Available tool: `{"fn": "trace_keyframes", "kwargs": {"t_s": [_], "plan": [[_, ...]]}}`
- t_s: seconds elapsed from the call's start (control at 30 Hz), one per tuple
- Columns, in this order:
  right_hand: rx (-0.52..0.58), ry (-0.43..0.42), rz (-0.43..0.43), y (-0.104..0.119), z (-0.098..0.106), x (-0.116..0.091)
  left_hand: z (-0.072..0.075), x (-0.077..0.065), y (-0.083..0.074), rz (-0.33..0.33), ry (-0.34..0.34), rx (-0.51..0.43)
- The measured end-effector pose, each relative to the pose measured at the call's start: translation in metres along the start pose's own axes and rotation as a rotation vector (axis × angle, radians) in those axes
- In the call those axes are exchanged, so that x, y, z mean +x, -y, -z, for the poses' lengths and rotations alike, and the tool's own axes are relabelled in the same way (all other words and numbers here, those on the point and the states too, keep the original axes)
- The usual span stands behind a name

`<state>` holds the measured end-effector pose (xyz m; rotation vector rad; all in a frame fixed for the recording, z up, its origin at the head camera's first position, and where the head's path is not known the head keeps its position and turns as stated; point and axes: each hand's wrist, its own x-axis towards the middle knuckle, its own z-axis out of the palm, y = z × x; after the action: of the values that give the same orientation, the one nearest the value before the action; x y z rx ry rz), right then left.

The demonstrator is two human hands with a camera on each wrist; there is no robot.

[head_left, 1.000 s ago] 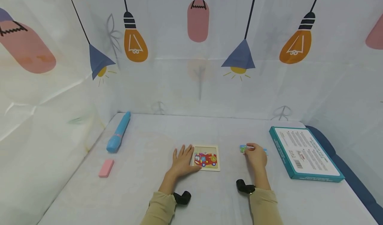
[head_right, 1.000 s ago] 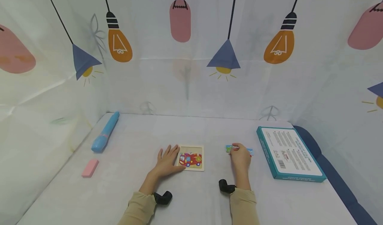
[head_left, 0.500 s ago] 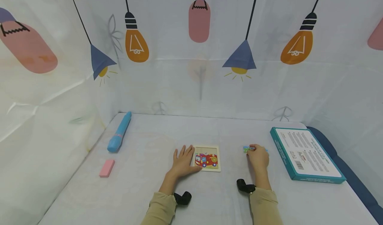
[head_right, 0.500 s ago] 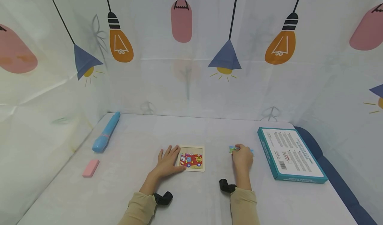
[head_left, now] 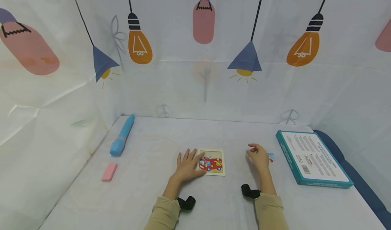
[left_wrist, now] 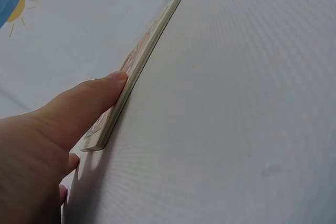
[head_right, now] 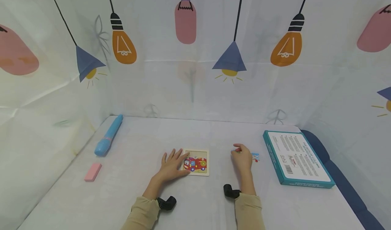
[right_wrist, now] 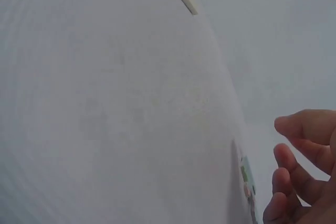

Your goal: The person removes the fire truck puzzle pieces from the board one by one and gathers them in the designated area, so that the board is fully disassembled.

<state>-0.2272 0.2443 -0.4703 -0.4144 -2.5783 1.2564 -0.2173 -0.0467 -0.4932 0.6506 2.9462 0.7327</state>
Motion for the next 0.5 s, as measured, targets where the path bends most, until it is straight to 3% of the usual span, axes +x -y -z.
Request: {"fn": "trace_keyframes", "kwargs": {"t_s": [0.13,0.5], "plan": [[0.066,0.097,0.027,0.004,-0.005,-0.003,0.001,-0.001,0.000,-0.010,-0.002,0.006],[0.077,0.206,0.029,0.020,-0.024,-0.015,0.000,-0.001,-0.002,-0.109,0.002,-0.007]]}}
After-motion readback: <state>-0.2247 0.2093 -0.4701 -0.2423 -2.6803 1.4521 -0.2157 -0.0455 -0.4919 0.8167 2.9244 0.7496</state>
